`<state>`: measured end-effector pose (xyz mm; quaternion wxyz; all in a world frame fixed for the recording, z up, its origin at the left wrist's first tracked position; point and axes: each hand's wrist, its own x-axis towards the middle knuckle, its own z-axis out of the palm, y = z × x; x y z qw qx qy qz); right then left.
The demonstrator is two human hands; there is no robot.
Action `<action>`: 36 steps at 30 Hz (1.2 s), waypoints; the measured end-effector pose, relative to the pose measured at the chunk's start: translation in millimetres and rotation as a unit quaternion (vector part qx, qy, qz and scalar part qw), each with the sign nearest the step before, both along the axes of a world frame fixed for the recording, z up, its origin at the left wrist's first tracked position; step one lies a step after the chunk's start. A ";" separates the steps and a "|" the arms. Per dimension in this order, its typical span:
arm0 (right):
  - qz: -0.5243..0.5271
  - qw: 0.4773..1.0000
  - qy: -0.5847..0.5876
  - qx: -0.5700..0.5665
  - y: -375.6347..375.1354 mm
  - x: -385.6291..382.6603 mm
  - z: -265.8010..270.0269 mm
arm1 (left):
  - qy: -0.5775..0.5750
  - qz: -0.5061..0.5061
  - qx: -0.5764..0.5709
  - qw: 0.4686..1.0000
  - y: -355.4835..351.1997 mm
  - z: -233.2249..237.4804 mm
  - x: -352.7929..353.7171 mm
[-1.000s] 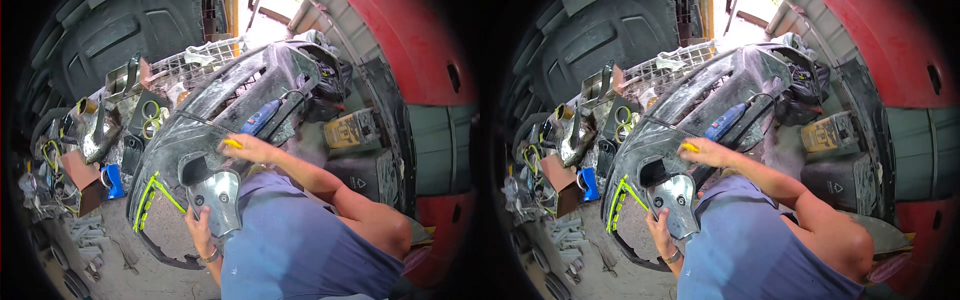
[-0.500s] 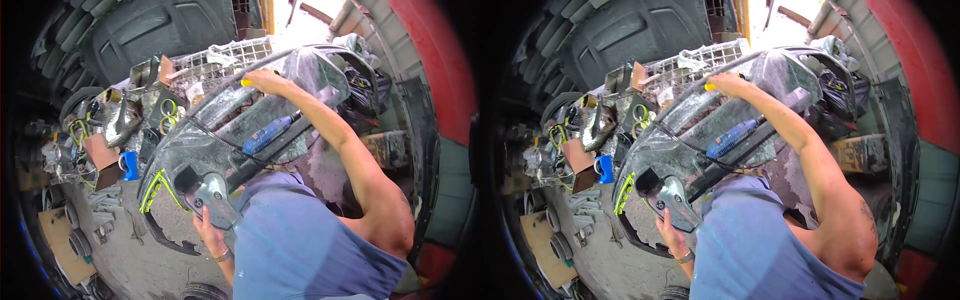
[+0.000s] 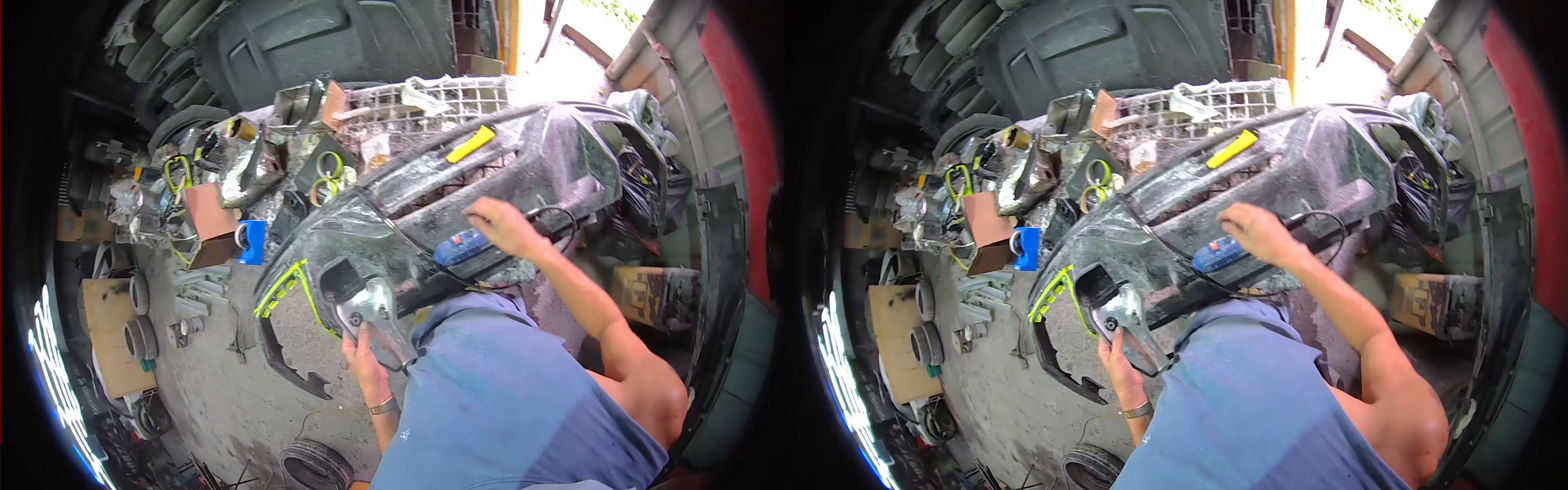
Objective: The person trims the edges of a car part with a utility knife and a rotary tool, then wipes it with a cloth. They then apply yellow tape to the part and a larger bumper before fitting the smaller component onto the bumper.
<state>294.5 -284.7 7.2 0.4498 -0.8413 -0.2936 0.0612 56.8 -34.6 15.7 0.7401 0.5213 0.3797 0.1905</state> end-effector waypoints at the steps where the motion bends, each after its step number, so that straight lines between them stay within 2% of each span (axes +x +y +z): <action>1: -0.009 1.000 0.023 0.002 18.0 -6.4 -5.8 | -0.001 -0.016 0.004 1.000 3.4 1.9 2.9; 4: -0.008 0.999 -0.032 0.006 87.5 -12.4 -15.4 | -0.002 -0.039 0.014 0.999 12.9 11.1 14.9; 6: -0.020 0.992 -0.100 -0.067 132.0 0.0 -20.3 | -0.014 -0.069 0.017 0.997 23.6 7.4 13.7; 7: -0.009 0.993 -0.102 -0.065 147.1 5.2 -19.8 | -0.015 -0.058 0.018 0.998 28.4 5.8 11.4; 9: -0.010 0.973 -0.067 -0.221 183.2 13.8 -18.0 | -0.040 -0.074 0.028 0.996 35.8 7.0 9.7; 11: -0.014 0.976 -0.060 -0.207 203.6 25.5 -48.9 | -0.046 -0.067 0.007 0.997 45.1 11.9 3.3; 13: -0.015 0.971 -0.042 -0.233 206.6 34.2 -56.3 | -0.045 -0.088 -0.068 0.993 56.2 13.6 -0.2; 16: -0.053 0.972 0.035 -0.228 181.5 31.8 -35.2 | -0.043 -0.111 -0.127 0.985 76.9 13.8 -11.8; 18: -0.029 0.993 0.038 -0.108 146.2 14.8 -3.2 | -0.047 -0.137 -0.164 0.976 86.7 12.8 -17.3; 21: -0.042 0.986 0.162 0.018 95.0 -15.1 45.1 | -0.055 -0.164 -0.162 0.972 95.5 8.3 -19.9; 22: -0.037 0.995 0.093 0.023 76.2 -19.6 42.5 | -0.057 -0.176 -0.171 0.968 96.9 6.9 -20.6; 24: -0.065 0.996 0.020 -0.057 45.4 -29.1 39.0 | -0.058 -0.186 -0.162 0.967 94.5 7.4 -19.4; 25: -0.065 0.996 0.015 -0.059 30.8 -32.0 34.3 | -0.055 -0.194 -0.148 0.968 92.1 7.7 -18.6; 26: -0.071 0.991 0.014 -0.111 16.8 -33.8 27.7 | -0.061 -0.193 -0.149 0.968 89.0 4.2 -18.6; 27: -0.076 0.984 0.012 -0.162 7.0 -35.6 23.2 | -0.056 -0.199 -0.097 0.974 85.1 -2.4 -19.0; 28: -0.092 0.986 -0.001 -0.137 2.8 -40.0 20.6 | -0.051 -0.202 -0.044 0.977 80.3 -6.6 -19.3; 29: -0.110 0.988 -0.011 -0.111 -0.2 -43.5 19.5 | -0.054 -0.201 -0.044 0.977 74.8 -7.7 -20.1; 31: -0.121 0.973 0.056 -0.190 -10.3 -43.8 28.8 | -0.032 -0.166 0.106 0.980 58.9 -7.0 -16.1; 32: -0.109 0.978 0.034 -0.175 -18.1 -41.5 22.1 | -0.015 -0.167 0.111 0.980 53.3 -0.5 -16.9; 33: -0.101 0.981 0.013 -0.163 -28.4 -38.5 15.8 | 0.008 -0.182 0.066 0.981 50.5 -2.3 -18.9; 35: -0.073 0.980 0.049 -0.179 -36.9 -34.1 24.8 | -0.016 -0.174 0.034 0.984 36.8 5.2 -18.2; 36: -0.048 0.986 0.018 -0.158 -42.2 -28.3 23.2 | -0.023 -0.185 0.028 0.982 30.4 4.2 -14.3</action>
